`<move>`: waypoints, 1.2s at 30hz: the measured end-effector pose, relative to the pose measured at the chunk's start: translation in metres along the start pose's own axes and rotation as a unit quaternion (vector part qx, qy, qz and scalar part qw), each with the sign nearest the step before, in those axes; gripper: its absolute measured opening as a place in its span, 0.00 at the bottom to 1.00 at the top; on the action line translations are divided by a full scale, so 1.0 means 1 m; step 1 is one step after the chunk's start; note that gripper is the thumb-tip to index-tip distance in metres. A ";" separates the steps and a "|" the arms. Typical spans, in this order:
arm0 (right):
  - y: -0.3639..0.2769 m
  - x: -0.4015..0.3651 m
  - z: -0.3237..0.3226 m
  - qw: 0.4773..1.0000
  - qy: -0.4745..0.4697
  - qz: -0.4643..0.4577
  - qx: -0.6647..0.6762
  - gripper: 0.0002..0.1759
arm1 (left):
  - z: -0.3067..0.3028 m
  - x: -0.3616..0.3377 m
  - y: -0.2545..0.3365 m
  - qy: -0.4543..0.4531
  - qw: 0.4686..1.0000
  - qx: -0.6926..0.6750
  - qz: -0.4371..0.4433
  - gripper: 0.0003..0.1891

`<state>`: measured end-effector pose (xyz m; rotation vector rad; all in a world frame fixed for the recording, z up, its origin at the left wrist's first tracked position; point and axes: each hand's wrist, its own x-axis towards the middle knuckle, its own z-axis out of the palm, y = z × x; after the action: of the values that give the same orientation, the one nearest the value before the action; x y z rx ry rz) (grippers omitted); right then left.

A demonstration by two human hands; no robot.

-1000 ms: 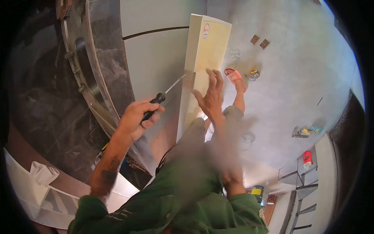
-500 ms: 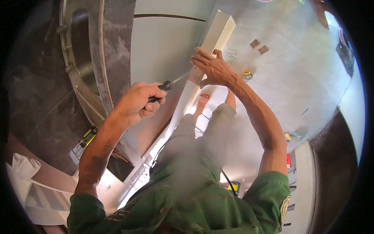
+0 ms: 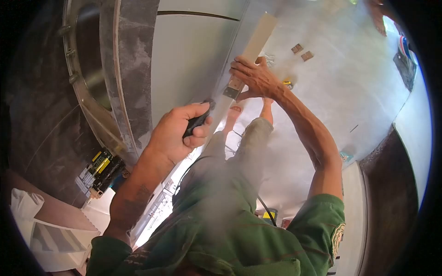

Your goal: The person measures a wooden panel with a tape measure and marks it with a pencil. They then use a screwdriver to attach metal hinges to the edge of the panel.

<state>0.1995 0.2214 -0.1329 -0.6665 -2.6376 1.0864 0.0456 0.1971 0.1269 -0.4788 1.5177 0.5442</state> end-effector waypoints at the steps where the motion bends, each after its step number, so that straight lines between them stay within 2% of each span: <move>1: 0.001 0.003 0.005 1.000 0.019 -0.009 0.001 0.49 | 0.000 -0.003 0.000 0.018 1.000 0.000 -0.002 0.08; 3: 0.003 -0.001 0.008 0.998 0.053 -0.017 0.000 0.48 | 0.005 -0.005 -0.003 0.048 0.999 0.003 -0.013 0.08; 6: 0.001 -0.001 0.001 0.995 0.076 -0.051 0.028 0.42 | -0.015 0.006 0.005 0.031 0.998 0.049 -0.040 0.07; 10: 0.006 0.000 0.003 0.994 0.081 -0.061 0.039 0.39 | -0.016 0.009 0.023 0.017 0.987 0.146 -0.060 0.05; 13: 0.010 -0.003 0.015 0.991 0.114 -0.072 0.027 0.39 | -0.006 0.008 0.029 0.017 0.927 0.373 -0.029 0.10; 14: 0.012 -0.003 0.017 0.990 0.117 -0.072 0.032 0.40 | -0.005 0.010 0.029 0.007 0.853 0.521 0.022 0.11; 16: 0.008 -0.005 0.015 0.991 0.109 -0.064 0.040 0.40 | -0.007 0.012 0.022 -0.011 0.609 0.776 0.164 0.12; 17: 0.007 -0.007 0.010 0.993 0.097 -0.053 0.038 0.40 | -0.007 0.011 0.018 -0.011 0.508 0.837 0.204 0.13; 18: 0.006 -0.010 0.006 0.995 0.085 -0.042 0.034 0.40 | -0.007 0.011 0.014 -0.008 0.437 0.870 0.229 0.14; 19: 0.005 -0.013 0.006 0.994 0.092 -0.043 0.039 0.40 | -0.007 0.011 0.010 -0.002 0.399 0.883 0.248 0.15; 20: 0.007 -0.014 0.008 0.993 0.101 -0.044 0.040 0.39 | -0.006 0.012 0.008 0.003 0.404 0.876 0.264 0.16; 21: 0.007 -0.012 0.007 0.992 0.113 -0.046 0.042 0.39 | -0.006 0.011 0.010 0.011 0.443 0.850 0.285 0.16; 22: 0.007 -0.012 0.006 0.992 0.113 -0.046 0.038 0.37 | -0.005 0.010 0.013 0.027 0.549 0.788 0.278 0.17; 23: 0.007 -0.014 0.006 0.992 0.111 -0.045 0.036 0.36 | -0.001 0.009 0.011 0.060 0.703 0.673 0.223 0.18; 24: 0.008 -0.014 0.005 0.993 0.108 -0.044 0.033 0.35 | 0.004 0.005 0.010 0.106 0.843 0.503 0.156 0.19; 25: 0.009 -0.013 0.007 0.992 0.111 -0.043 0.033 0.33 | 0.008 0.002 0.007 0.130 0.911 0.373 0.114 0.20; 27: 0.010 -0.012 0.012 0.992 0.110 -0.045 0.037 0.29 | 0.006 0.002 0.012 0.116 0.955 0.269 0.056 0.18; 31: 0.010 -0.010 0.016 0.991 0.126 -0.040 0.023 0.26 | 0.008 0.005 0.021 0.075 0.961 0.264 -0.016 0.16; 34: 0.009 -0.011 0.019 0.992 0.122 -0.038 0.016 0.26 | 0.017 0.009 0.034 0.033 0.921 0.386 -0.051 0.15; 35: 0.009 -0.011 0.019 0.991 0.124 -0.037 0.017 0.26 | 0.017 0.013 0.029 0.017 0.817 0.577 0.005 0.15; 36: 0.009 -0.009 0.019 0.991 0.127 -0.037 0.018 0.25 | 0.014 0.015 0.020 -0.007 0.592 0.796 0.124 0.15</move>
<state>0.2041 0.2115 -0.1529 -0.6467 -2.4007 0.9559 0.0449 0.2219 0.1133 1.1666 1.4551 -0.7347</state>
